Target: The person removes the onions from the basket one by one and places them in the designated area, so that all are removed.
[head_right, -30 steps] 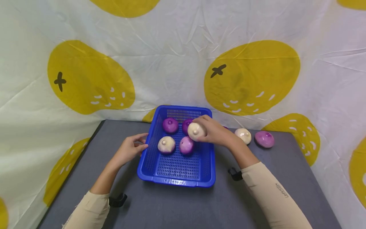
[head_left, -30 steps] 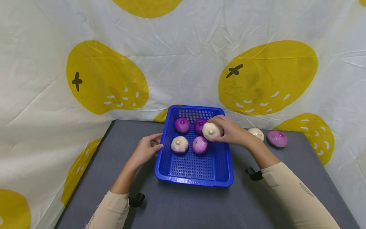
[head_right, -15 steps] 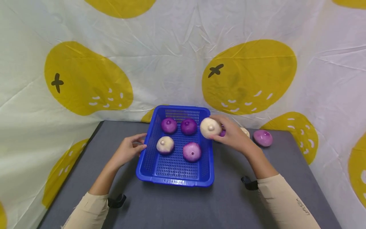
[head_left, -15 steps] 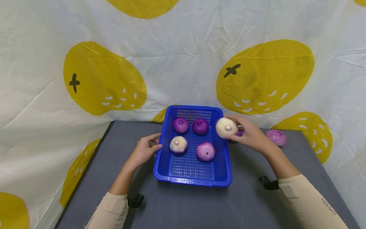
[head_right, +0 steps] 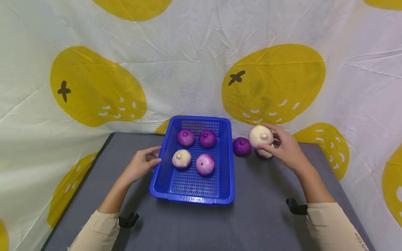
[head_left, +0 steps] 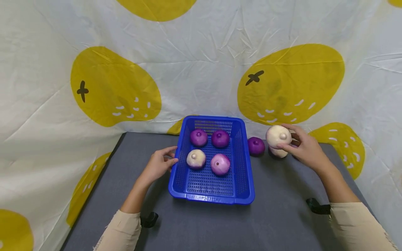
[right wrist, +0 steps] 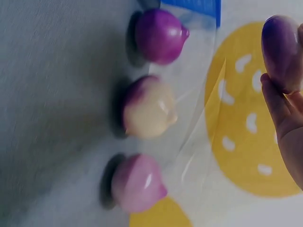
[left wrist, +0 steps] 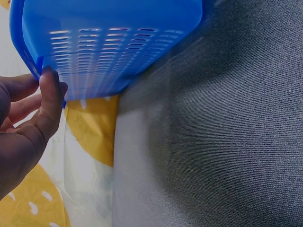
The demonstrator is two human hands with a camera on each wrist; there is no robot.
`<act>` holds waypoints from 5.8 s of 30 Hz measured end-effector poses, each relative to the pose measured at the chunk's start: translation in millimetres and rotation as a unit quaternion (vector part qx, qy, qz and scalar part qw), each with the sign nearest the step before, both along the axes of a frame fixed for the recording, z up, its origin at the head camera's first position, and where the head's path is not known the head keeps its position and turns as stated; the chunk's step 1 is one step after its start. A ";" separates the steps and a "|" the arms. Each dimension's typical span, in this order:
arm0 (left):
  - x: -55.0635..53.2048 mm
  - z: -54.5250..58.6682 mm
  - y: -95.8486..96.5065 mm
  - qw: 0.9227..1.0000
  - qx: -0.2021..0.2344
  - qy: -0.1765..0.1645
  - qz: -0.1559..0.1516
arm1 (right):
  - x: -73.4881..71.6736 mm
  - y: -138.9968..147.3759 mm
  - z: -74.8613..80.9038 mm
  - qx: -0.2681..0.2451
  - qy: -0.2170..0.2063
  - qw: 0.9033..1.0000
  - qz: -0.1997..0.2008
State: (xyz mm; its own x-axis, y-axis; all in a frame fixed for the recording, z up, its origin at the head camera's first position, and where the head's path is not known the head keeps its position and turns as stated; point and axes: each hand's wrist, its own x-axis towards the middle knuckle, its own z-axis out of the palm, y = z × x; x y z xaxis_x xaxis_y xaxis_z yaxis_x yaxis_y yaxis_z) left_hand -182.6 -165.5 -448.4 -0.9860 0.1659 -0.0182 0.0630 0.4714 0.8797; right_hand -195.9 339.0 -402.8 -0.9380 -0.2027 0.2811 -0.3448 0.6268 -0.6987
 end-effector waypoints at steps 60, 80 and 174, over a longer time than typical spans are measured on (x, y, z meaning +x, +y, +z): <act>-0.6 0.1 0.4 1.000 -0.022 0.003 0.000 | -23.5 158.7 -102.6 -0.005 -0.229 0.918 -0.324; 0.4 -0.3 1.1 1.000 -0.029 -0.004 0.004 | -26.1 163.3 -104.9 -0.014 -0.252 0.920 -0.301; -2.0 -2.9 -0.1 1.000 -0.017 0.006 0.002 | -27.8 -191.2 -25.6 0.391 -0.066 0.858 0.326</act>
